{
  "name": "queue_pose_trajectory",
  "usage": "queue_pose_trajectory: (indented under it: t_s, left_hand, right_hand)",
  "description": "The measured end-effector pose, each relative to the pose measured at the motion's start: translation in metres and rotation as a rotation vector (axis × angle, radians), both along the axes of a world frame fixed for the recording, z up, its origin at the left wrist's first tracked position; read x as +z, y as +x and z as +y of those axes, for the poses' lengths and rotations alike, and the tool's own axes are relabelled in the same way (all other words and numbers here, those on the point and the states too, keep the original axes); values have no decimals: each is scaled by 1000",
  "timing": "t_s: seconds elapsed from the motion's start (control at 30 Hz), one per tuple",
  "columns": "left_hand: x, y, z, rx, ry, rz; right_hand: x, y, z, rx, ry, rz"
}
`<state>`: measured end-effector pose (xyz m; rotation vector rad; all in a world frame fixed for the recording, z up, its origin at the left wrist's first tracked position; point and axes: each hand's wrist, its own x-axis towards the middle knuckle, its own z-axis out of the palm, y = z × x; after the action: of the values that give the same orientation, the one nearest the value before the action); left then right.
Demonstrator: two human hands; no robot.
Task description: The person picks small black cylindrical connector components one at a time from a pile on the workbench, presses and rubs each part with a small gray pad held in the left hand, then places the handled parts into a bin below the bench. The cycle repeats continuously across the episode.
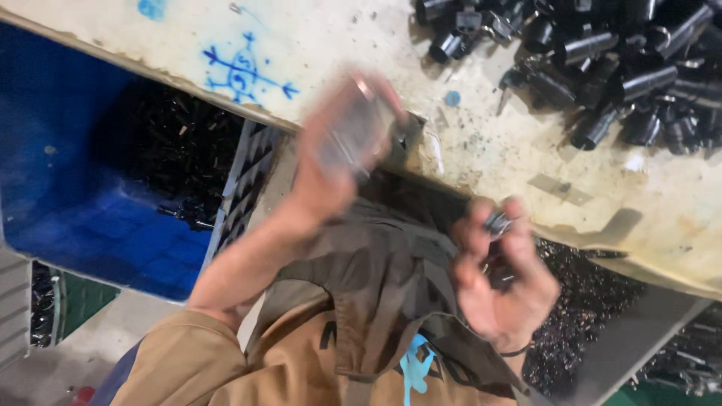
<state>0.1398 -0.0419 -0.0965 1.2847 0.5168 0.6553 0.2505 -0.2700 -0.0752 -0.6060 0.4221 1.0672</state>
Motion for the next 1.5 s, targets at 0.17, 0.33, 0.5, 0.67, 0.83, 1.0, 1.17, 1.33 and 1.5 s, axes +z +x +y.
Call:
queue_pose_trajectory:
  t_s: [0.17,0.33,0.5,0.67,0.83,1.0,1.17,1.33,1.5]
  left_hand:
    - [-6,3,81,21,-659,-359]
    - [5,-1,51,40,-347,-148]
    - [33,-9,-23,-241,215,230]
    - [49,-6,-57,-561,177,184]
    - [45,-6,-58,-614,374,12]
    - [35,-3,-57,-741,511,13]
    - [36,0,-44,-952,701,255]
    - [59,-46,3,-465,908,586]
    - [67,-89,26,-155,1307,1154]
  right_hand:
    - [-17,-11,-11,213,416,93]
    - [-19,-16,-13,113,145,-212]
    - [-6,-30,-7,-136,-160,-955]
    - [-4,-22,5,-157,-189,-1526]
    - [9,-2,2,107,-197,-1646]
    - [35,6,-11,361,-266,-1769]
    - [31,5,4,500,-259,-1830]
    - [4,-1,17,209,-273,-1265]
    - [-21,5,-1,86,211,-456]
